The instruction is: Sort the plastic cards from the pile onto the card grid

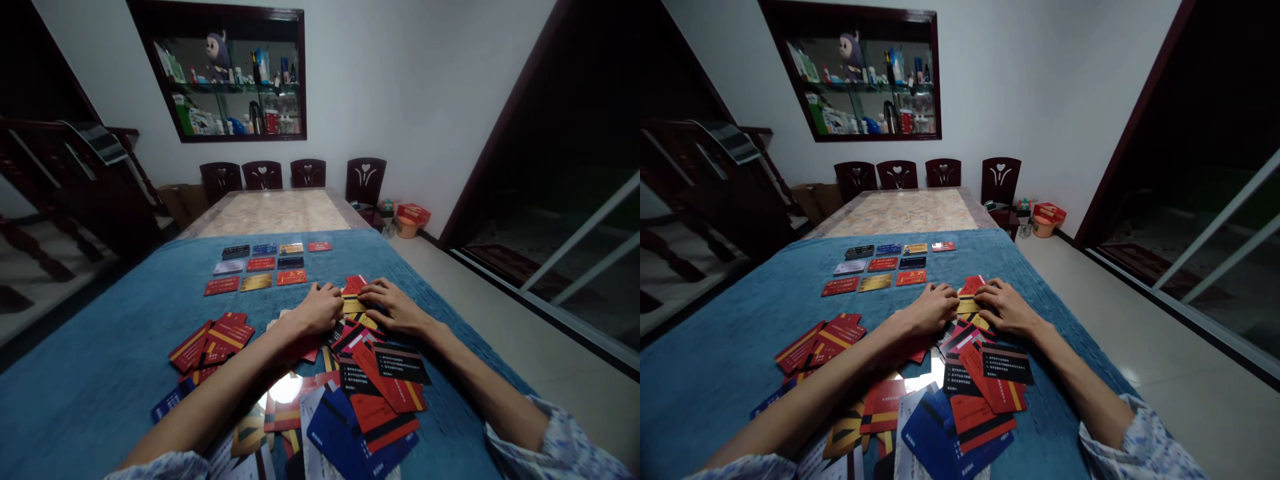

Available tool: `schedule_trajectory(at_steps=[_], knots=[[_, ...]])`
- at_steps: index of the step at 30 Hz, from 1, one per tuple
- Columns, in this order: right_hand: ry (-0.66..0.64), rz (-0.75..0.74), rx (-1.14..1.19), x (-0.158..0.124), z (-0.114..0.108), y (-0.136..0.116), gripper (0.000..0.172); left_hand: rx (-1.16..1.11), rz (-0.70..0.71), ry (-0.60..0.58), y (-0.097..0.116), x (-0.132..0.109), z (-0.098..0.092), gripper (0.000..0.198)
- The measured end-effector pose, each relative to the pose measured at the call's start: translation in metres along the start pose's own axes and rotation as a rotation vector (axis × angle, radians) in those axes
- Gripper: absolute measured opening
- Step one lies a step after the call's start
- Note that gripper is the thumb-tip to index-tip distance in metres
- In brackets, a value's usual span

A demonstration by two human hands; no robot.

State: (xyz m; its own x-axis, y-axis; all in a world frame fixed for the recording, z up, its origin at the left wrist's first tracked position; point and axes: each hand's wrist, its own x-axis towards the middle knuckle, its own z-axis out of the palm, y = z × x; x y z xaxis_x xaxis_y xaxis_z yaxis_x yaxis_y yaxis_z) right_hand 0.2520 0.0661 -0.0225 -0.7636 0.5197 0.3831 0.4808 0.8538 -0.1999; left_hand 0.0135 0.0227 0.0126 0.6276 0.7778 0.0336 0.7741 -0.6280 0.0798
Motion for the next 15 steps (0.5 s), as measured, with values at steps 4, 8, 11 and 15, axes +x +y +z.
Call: schedule_trajectory(at_steps=[4,8,11,15], knots=[[-0.007,0.006,0.010,0.003,0.001,-0.003,0.031,-0.058,-0.034,-0.020,-0.004,-0.005,0.000,0.016],[-0.002,0.002,0.004,0.006,0.001,-0.006,0.031,-0.085,-0.046,-0.022,-0.006,-0.007,0.000,0.018],[0.016,-0.006,-0.004,0.009,0.001,-0.009,0.031,-0.093,-0.068,-0.012,-0.008,-0.010,-0.002,0.019],[0.059,-0.022,-0.006,0.014,0.004,-0.010,0.033,-0.138,-0.070,0.009,-0.015,-0.011,-0.003,0.023]])
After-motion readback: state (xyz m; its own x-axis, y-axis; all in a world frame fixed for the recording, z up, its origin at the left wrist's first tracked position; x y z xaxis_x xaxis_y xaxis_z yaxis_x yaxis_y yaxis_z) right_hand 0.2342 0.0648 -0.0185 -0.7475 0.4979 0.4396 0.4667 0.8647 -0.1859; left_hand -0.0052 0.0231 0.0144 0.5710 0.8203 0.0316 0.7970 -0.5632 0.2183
